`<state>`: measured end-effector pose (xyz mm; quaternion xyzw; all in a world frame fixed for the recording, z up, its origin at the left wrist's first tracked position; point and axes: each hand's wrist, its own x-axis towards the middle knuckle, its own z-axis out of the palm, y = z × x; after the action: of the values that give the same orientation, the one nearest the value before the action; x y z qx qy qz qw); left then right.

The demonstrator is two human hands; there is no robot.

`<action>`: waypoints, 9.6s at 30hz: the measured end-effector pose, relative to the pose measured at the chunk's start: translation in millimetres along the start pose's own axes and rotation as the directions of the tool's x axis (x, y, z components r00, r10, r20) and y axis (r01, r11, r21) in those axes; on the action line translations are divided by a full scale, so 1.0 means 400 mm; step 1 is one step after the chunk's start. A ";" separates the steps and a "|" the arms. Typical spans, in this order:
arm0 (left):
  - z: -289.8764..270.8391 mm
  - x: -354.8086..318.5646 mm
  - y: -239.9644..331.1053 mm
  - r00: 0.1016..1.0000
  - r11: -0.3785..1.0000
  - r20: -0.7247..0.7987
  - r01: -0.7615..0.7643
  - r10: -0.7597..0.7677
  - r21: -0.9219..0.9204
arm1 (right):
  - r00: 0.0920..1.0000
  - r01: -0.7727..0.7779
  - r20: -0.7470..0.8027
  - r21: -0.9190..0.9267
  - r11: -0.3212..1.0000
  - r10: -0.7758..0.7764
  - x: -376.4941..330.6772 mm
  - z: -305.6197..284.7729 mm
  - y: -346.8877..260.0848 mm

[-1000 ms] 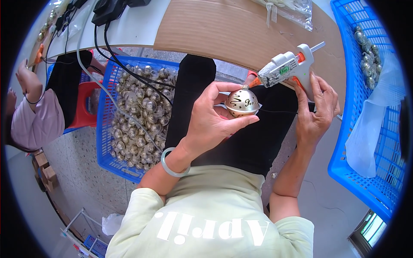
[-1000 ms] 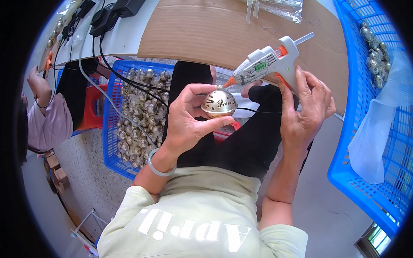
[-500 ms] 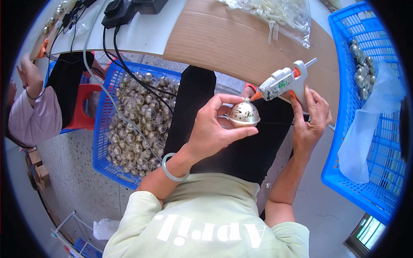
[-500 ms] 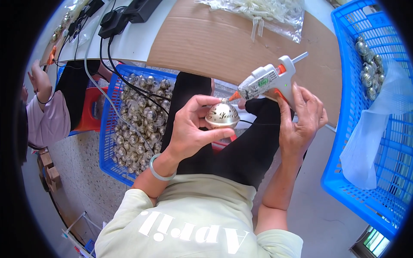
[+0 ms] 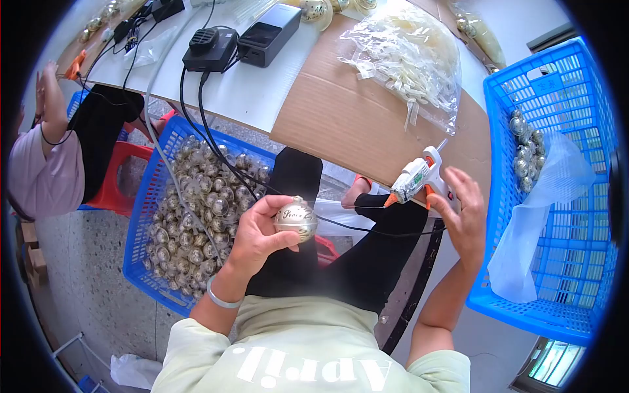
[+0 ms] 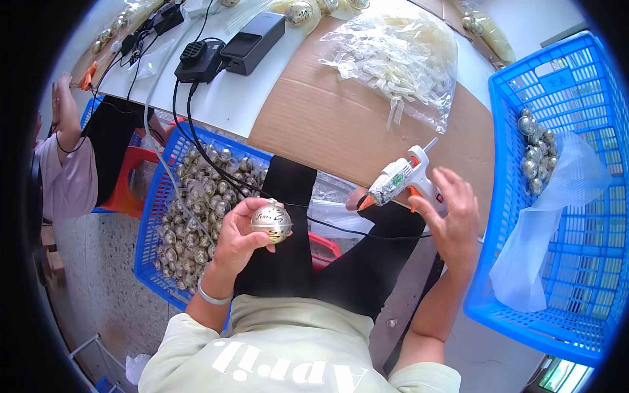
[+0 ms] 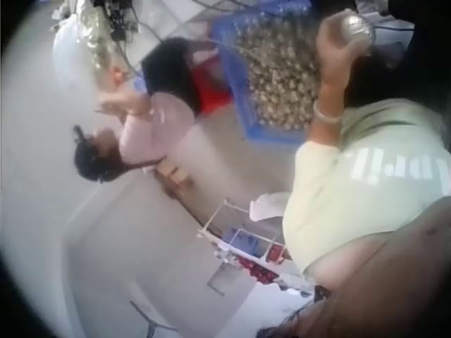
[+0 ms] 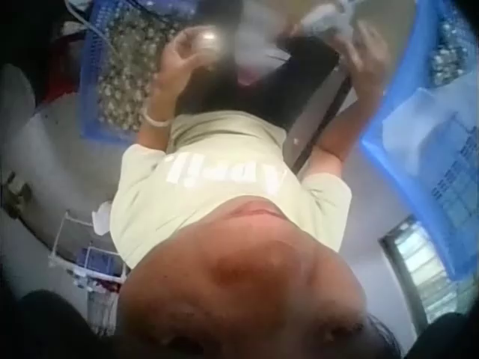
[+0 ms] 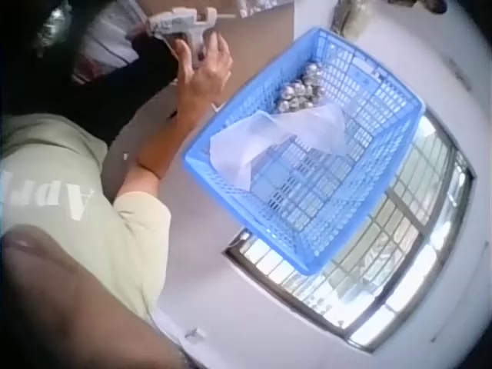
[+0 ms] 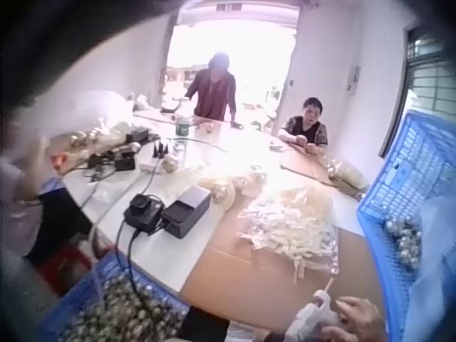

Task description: Gluing small white ribbons onto gold spherical ornaments using a hot glue gun.

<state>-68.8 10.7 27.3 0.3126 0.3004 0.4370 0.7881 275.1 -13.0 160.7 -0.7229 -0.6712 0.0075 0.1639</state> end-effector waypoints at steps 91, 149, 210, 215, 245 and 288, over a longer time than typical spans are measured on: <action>0.131 -0.065 -0.147 0.845 0.667 0.335 -0.535 0.417 0.519 | 0.944 -0.329 0.330 0.943 0.052 -0.013 -0.277 0.195 -0.165; 0.097 -0.036 -0.178 0.817 0.605 0.367 -0.576 0.444 0.550 | 0.978 0.199 -0.119 0.261 0.945 -0.173 -0.327 0.238 -0.220; -0.307 -0.133 -0.103 0.463 0.559 -0.651 0.338 0.602 0.757 | 0.669 -0.315 -0.743 -0.283 0.906 0.000 0.337 -0.211 0.890; -0.150 -0.124 0.040 0.582 0.496 -0.457 0.104 0.673 0.862 | 0.700 -0.625 -0.659 -0.378 0.683 0.276 0.210 -0.231 1.252; 0.296 -0.242 0.139 0.971 0.971 0.024 -0.237 0.237 0.019 | 0.861 0.508 -0.324 0.544 0.668 -0.392 -0.217 0.020 -0.417; 0.080 -0.187 0.014 0.960 0.970 0.264 -0.148 0.094 0.192 | 0.885 0.288 -0.036 0.825 0.486 -0.464 -0.197 0.082 -0.284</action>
<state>-80.4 -59.7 66.4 0.4652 0.2221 0.4068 0.7541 149.8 -76.9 141.1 -0.3964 -0.7458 0.3468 0.4079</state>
